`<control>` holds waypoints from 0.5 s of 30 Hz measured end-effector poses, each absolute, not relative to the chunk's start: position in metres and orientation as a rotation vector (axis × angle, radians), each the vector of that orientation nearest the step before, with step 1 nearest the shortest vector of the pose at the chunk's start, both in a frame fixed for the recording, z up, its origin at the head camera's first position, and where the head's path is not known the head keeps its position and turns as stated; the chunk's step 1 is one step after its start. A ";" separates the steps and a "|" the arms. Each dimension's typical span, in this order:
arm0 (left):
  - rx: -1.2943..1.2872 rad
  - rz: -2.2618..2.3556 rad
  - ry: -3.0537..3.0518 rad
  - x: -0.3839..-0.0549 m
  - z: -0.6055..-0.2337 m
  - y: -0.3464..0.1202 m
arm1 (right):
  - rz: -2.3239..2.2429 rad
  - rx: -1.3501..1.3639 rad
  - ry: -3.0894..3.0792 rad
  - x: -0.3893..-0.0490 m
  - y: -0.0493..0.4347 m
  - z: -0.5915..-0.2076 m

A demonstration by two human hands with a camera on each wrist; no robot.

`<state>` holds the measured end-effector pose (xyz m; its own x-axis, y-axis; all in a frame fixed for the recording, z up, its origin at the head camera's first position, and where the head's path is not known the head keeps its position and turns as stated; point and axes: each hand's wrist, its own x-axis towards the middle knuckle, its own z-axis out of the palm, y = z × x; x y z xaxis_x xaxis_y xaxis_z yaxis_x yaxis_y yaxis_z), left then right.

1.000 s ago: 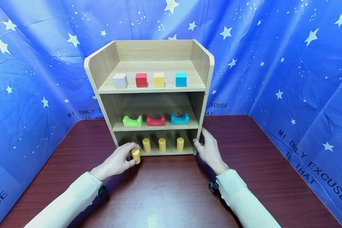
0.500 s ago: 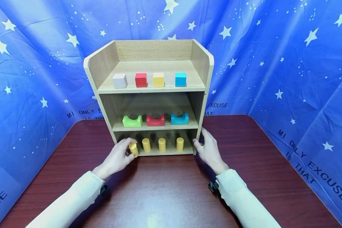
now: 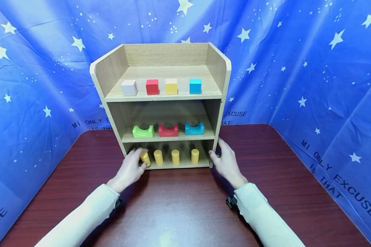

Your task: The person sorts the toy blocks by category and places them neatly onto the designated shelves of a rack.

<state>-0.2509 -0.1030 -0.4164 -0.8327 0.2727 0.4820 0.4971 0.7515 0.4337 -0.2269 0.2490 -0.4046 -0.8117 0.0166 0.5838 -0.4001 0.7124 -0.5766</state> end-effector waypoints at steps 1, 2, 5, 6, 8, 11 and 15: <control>-0.578 -0.788 -2.564 -0.251 -0.416 -0.102 | 0.968 0.291 -2.352 -0.227 0.249 -0.405; -0.571 -0.783 -2.566 -0.251 -0.416 -0.101 | 0.972 0.291 -2.352 -0.227 0.249 -0.405; -0.550 -0.774 -2.572 -0.252 -0.416 -0.099 | 0.978 0.291 -2.347 -0.227 0.249 -0.405; -0.545 -0.772 -2.573 -0.252 -0.416 -0.098 | 0.976 0.291 -2.346 -0.227 0.249 -0.405; -0.535 -0.764 -2.578 -0.253 -0.416 -0.097 | 0.975 0.292 -2.347 -0.228 0.249 -0.405; -0.522 -0.754 -2.595 -0.254 -0.417 -0.096 | 0.964 0.292 -2.354 -0.228 0.249 -0.404; -0.511 -0.744 -2.602 -0.256 -0.417 -0.095 | 0.959 0.292 -2.356 -0.228 0.249 -0.404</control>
<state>-0.2562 -0.0948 -0.4165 -0.8594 0.2355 0.4538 0.4399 0.7929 0.4216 -0.2276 0.2488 -0.4038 -0.8119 0.0129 0.5836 -0.3983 0.7186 -0.5701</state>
